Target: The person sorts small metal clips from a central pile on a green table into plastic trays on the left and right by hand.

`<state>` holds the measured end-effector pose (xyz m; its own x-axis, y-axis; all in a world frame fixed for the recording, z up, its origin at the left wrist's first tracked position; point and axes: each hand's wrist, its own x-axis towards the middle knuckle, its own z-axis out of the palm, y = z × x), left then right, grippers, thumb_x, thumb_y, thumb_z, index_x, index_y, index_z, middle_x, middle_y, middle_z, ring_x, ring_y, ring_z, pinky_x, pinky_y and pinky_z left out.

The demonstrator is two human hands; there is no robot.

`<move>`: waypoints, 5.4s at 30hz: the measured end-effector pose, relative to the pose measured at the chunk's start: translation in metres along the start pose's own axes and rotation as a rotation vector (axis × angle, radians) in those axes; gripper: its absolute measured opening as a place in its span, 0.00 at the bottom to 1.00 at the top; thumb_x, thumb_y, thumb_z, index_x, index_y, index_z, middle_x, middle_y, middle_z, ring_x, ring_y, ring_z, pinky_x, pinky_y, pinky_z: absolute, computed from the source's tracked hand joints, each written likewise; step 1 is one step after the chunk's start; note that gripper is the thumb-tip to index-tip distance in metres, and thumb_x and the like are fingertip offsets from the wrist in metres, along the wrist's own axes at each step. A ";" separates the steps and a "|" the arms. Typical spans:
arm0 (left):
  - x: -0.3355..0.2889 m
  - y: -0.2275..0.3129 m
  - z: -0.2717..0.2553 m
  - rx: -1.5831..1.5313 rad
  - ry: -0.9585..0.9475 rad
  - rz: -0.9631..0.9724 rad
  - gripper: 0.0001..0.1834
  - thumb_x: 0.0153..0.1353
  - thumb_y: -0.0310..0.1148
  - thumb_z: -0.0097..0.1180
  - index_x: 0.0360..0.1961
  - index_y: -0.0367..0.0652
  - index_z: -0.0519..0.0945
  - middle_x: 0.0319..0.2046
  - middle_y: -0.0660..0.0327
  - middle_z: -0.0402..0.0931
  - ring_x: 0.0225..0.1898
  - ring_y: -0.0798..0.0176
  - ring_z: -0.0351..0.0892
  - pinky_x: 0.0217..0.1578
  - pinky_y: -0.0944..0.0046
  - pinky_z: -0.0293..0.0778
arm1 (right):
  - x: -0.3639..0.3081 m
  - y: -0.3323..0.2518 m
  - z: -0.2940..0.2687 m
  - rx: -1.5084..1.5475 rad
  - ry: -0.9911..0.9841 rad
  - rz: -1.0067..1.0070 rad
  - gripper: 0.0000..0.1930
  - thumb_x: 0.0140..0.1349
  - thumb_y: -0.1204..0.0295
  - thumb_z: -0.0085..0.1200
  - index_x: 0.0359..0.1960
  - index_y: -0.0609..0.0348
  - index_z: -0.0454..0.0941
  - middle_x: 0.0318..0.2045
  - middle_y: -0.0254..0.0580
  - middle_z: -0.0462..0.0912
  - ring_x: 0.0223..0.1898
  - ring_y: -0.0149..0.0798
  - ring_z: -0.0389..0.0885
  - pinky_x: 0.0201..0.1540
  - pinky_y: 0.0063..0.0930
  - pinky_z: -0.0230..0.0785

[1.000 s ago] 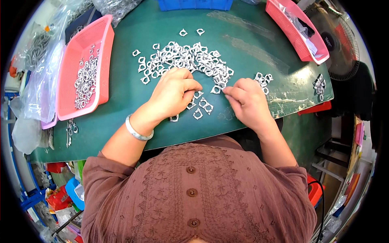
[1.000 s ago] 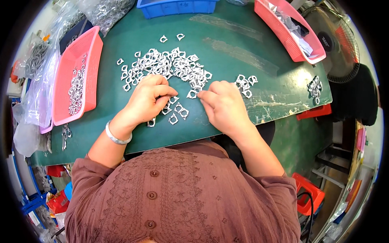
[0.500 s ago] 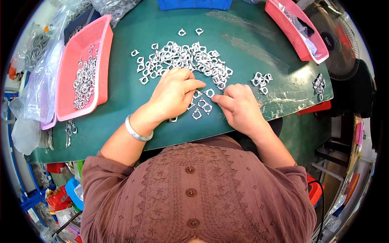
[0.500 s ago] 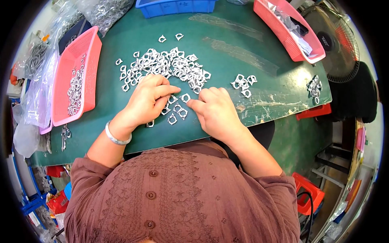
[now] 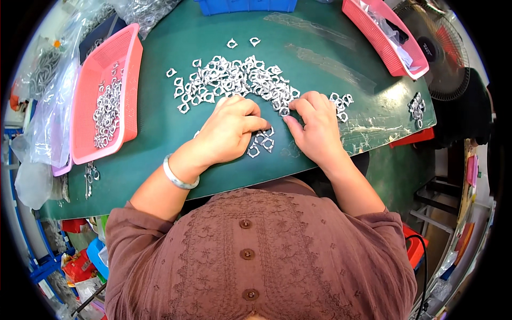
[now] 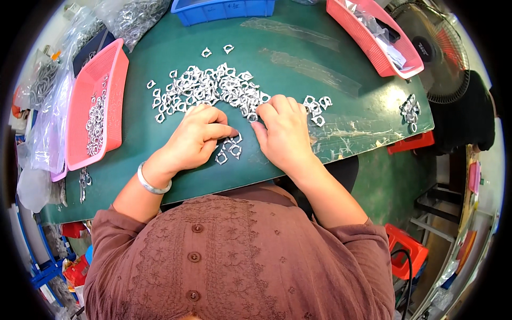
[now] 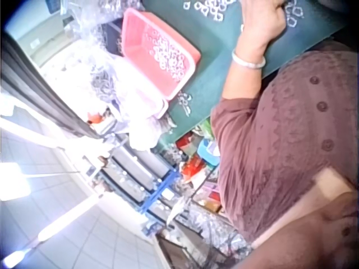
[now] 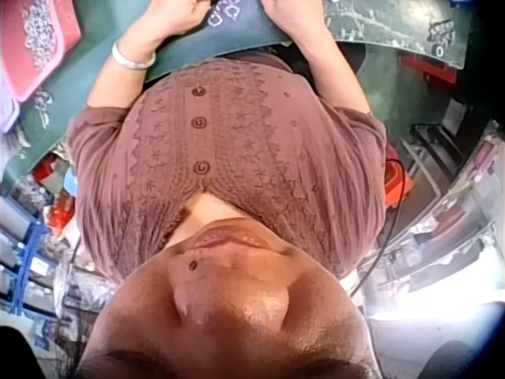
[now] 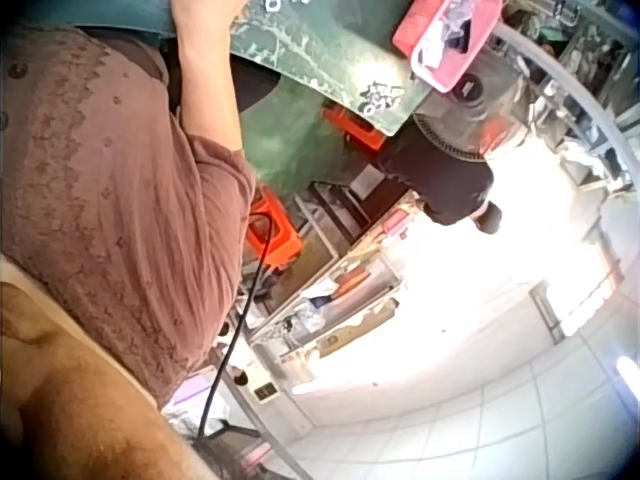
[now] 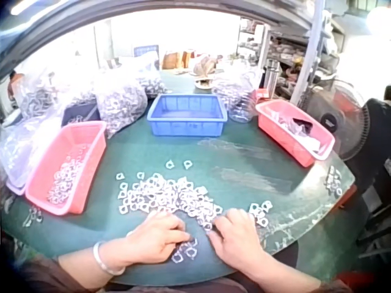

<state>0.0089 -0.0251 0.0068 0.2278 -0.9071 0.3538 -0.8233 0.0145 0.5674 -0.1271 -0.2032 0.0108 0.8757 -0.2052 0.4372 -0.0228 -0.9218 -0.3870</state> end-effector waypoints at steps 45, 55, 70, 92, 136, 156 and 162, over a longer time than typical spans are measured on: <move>0.005 0.013 -0.002 -0.642 0.074 -0.548 0.11 0.66 0.30 0.53 0.29 0.36 0.81 0.22 0.71 0.74 0.26 0.79 0.68 0.27 0.72 0.65 | 0.001 -0.023 -0.002 0.864 -0.254 0.399 0.05 0.59 0.76 0.61 0.35 0.64 0.81 0.28 0.32 0.77 0.27 0.23 0.71 0.31 0.20 0.66; 0.005 0.017 -0.004 -0.600 0.127 -0.507 0.10 0.65 0.31 0.55 0.31 0.36 0.83 0.23 0.70 0.75 0.26 0.78 0.69 0.27 0.72 0.66 | 0.001 -0.018 0.003 0.932 -0.259 0.431 0.06 0.61 0.75 0.60 0.36 0.65 0.81 0.29 0.29 0.76 0.28 0.21 0.70 0.32 0.19 0.66; 0.005 0.017 -0.001 -0.467 0.153 -0.423 0.10 0.63 0.30 0.58 0.28 0.35 0.82 0.21 0.65 0.74 0.25 0.74 0.70 0.27 0.68 0.66 | 0.003 -0.021 0.000 1.125 -0.283 0.582 0.06 0.63 0.74 0.58 0.37 0.64 0.81 0.31 0.27 0.80 0.32 0.20 0.73 0.36 0.17 0.67; 0.005 0.005 -0.004 -0.783 0.049 -0.616 0.13 0.70 0.34 0.52 0.28 0.40 0.79 0.22 0.74 0.69 0.25 0.80 0.63 0.26 0.74 0.60 | 0.010 -0.027 -0.008 1.167 -0.373 0.635 0.07 0.63 0.74 0.58 0.39 0.65 0.82 0.31 0.29 0.81 0.33 0.20 0.75 0.37 0.16 0.68; 0.004 0.005 -0.008 -0.779 0.240 -0.356 0.13 0.71 0.33 0.49 0.39 0.36 0.82 0.26 0.69 0.74 0.32 0.73 0.72 0.36 0.71 0.70 | 0.010 -0.024 0.005 1.124 -0.308 0.556 0.04 0.62 0.75 0.59 0.35 0.65 0.81 0.28 0.26 0.78 0.29 0.19 0.71 0.33 0.15 0.65; 0.002 0.002 -0.001 -0.020 0.011 -0.036 0.04 0.53 0.27 0.62 0.31 0.41 0.83 0.29 0.58 0.74 0.35 0.52 0.73 0.39 0.55 0.70 | 0.018 -0.003 0.002 0.047 -0.004 -0.062 0.11 0.47 0.72 0.67 0.33 0.58 0.81 0.35 0.42 0.74 0.40 0.47 0.73 0.43 0.39 0.69; 0.002 0.001 -0.005 -0.096 -0.052 -0.058 0.03 0.52 0.28 0.63 0.28 0.41 0.83 0.26 0.59 0.74 0.32 0.52 0.74 0.35 0.55 0.71 | 0.018 -0.001 0.011 0.077 0.001 -0.071 0.08 0.48 0.76 0.65 0.31 0.58 0.80 0.35 0.41 0.74 0.41 0.48 0.73 0.45 0.39 0.68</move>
<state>0.0106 -0.0245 0.0118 0.2447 -0.9280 0.2810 -0.7556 -0.0009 0.6550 -0.1062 -0.2022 0.0105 0.8733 -0.1409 0.4664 0.0761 -0.9061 -0.4162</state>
